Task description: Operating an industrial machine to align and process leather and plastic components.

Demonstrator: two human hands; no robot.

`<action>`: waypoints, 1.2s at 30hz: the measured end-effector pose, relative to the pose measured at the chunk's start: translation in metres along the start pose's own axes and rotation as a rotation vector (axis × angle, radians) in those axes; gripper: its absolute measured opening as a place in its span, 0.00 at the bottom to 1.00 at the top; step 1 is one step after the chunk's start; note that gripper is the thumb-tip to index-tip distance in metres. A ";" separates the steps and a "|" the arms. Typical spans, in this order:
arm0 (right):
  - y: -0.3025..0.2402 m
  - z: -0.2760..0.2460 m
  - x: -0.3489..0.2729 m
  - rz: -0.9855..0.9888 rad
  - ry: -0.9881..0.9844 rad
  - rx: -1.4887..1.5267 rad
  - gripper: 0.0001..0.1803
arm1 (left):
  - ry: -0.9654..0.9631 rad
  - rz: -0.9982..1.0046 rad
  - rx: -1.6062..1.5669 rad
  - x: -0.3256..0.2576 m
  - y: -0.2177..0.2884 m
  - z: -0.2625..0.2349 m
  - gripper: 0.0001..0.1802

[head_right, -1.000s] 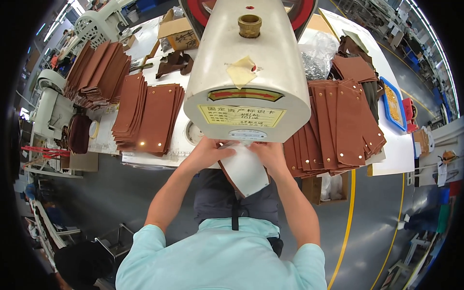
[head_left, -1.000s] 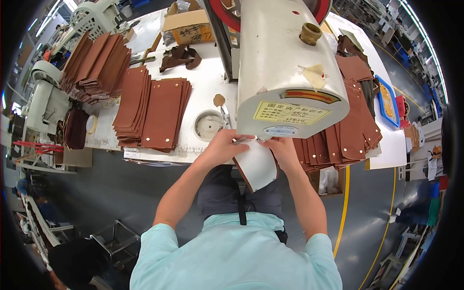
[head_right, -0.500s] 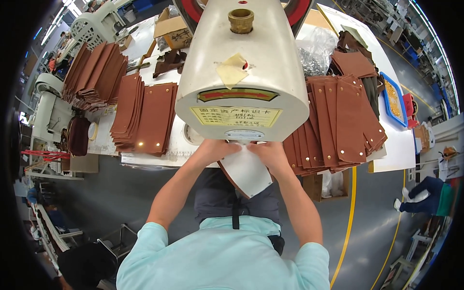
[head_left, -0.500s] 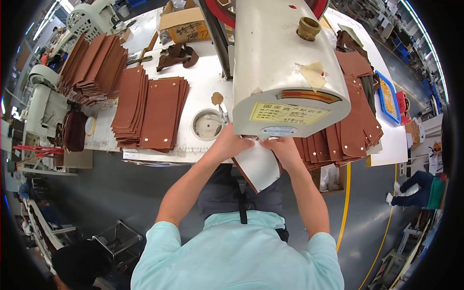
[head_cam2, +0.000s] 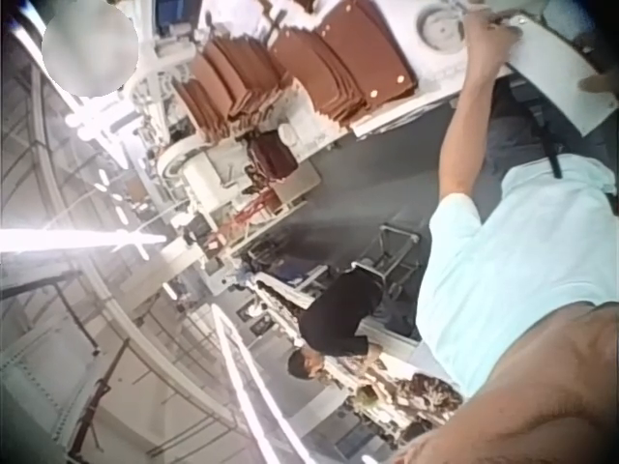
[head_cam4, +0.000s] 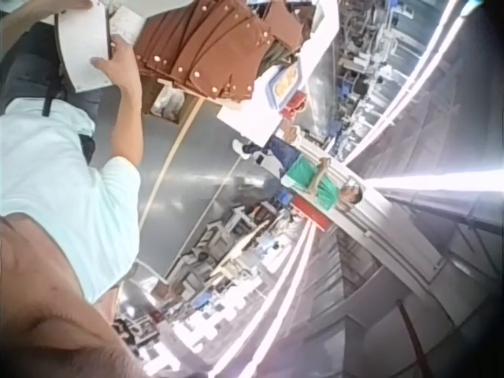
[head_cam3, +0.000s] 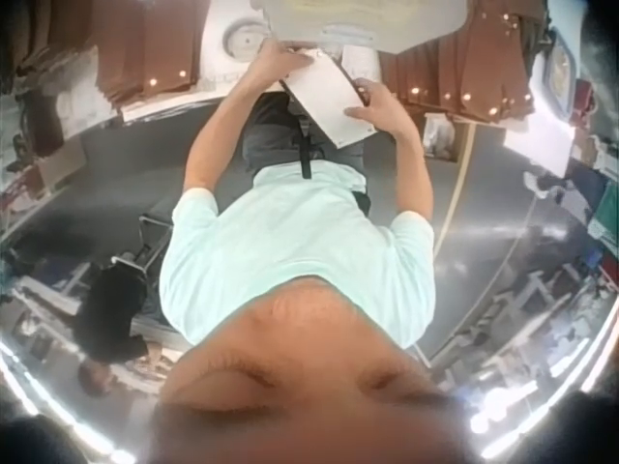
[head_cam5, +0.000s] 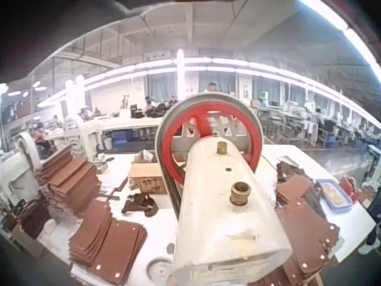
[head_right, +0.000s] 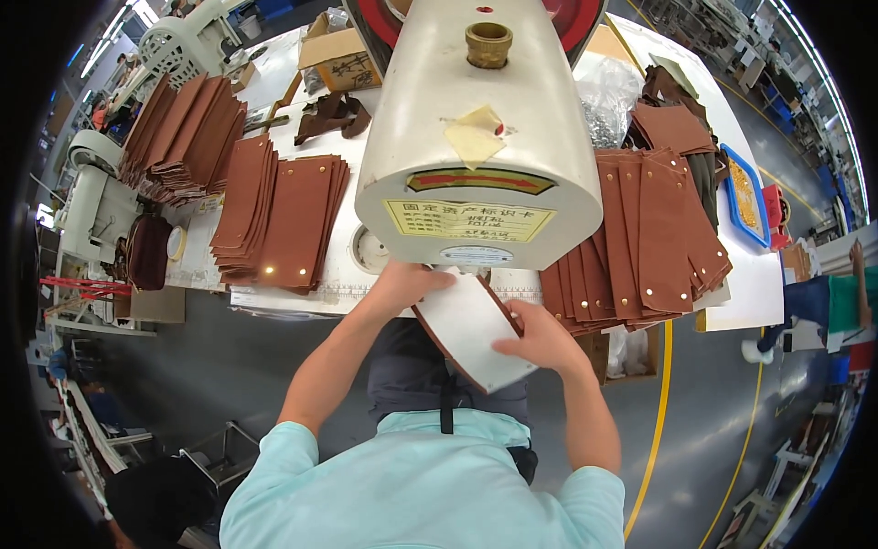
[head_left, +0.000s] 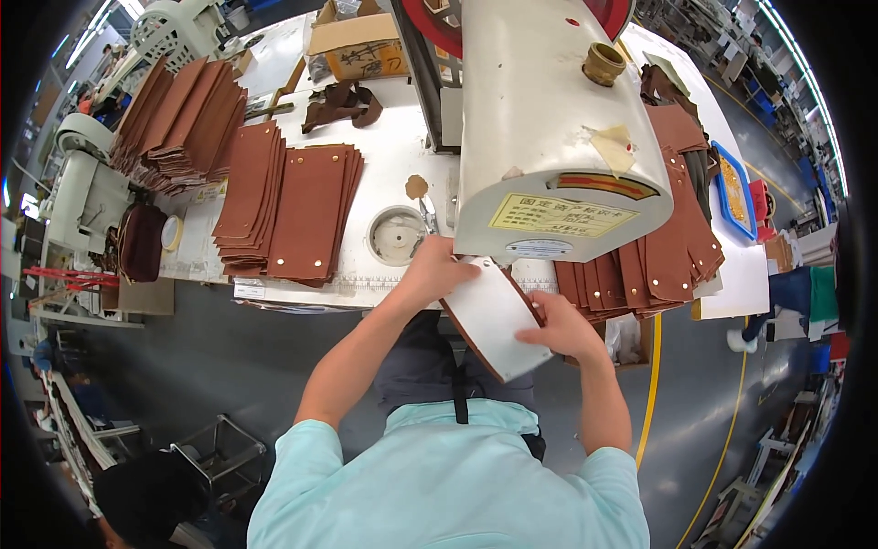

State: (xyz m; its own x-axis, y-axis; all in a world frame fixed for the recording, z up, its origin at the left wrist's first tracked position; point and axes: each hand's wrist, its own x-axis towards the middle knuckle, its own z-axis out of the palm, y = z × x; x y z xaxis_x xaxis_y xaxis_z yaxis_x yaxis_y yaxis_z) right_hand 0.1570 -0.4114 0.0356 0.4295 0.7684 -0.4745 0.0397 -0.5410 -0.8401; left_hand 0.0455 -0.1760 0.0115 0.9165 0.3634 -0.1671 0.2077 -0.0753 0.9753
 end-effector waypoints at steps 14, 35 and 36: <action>-0.008 0.018 0.059 -0.204 0.300 0.506 0.12 | -0.242 -0.241 0.225 -0.071 0.005 -0.093 0.13; -0.001 0.027 0.084 -0.387 0.395 0.173 0.16 | -0.005 0.073 0.136 0.000 0.000 0.003 0.16; -0.002 0.026 0.083 -0.347 0.362 0.254 0.18 | -0.001 0.052 0.172 0.000 0.001 0.004 0.16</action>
State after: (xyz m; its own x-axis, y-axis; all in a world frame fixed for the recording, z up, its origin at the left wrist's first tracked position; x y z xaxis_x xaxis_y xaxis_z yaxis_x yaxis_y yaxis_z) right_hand 0.1696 -0.3378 -0.0092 0.7137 0.6963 -0.0758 0.0347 -0.1433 -0.9891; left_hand 0.0470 -0.1795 0.0120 0.9279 0.3541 -0.1171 0.2152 -0.2519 0.9435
